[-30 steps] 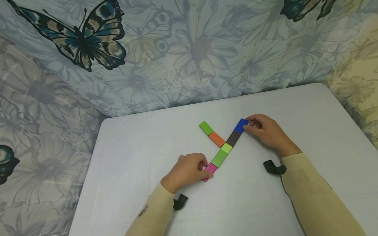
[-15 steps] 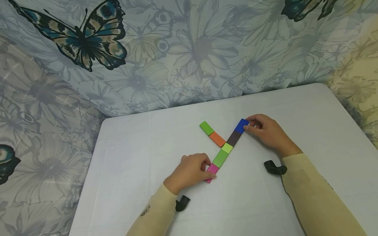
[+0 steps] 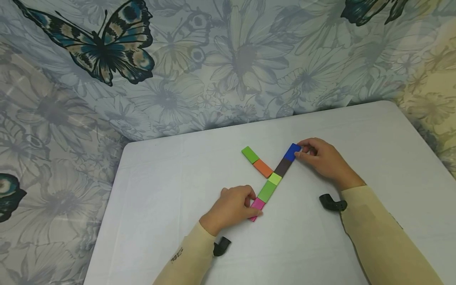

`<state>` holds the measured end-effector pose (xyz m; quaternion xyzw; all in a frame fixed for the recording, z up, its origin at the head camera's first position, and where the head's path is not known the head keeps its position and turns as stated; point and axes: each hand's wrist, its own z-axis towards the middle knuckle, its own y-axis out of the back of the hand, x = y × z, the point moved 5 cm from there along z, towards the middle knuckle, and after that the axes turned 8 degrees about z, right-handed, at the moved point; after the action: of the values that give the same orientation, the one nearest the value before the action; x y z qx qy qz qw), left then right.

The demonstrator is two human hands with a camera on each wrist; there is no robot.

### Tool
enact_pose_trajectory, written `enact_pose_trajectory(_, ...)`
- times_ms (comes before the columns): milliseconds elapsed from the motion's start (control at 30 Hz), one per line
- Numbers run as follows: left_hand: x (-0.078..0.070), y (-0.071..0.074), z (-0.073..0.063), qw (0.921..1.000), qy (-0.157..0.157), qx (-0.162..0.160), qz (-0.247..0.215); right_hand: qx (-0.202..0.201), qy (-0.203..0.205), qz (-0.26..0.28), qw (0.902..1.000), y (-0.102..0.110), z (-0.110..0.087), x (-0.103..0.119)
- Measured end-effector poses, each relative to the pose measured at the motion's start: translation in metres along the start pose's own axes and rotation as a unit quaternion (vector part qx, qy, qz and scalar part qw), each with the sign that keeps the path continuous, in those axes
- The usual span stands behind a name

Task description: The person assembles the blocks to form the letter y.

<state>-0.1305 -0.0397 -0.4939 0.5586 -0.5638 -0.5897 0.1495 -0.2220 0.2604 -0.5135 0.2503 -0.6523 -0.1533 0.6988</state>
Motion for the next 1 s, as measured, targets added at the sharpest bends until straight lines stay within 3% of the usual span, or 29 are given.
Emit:
enact_pose_trajectory(767, 0.0003, 0.001, -0.0015, 0.9999, 0.012, -0.003, -0.002, 0.002, 0.0, 0.003, 1.0, 0.0006, -0.0001, -0.0009)
enact_pose_trajectory(1000, 0.0044, 0.0036, 0.0003, 1.0, 0.002, 0.008, -0.004, -0.002, -0.003, 0.002, 1.0, 0.0022, -0.0002, -0.0033)
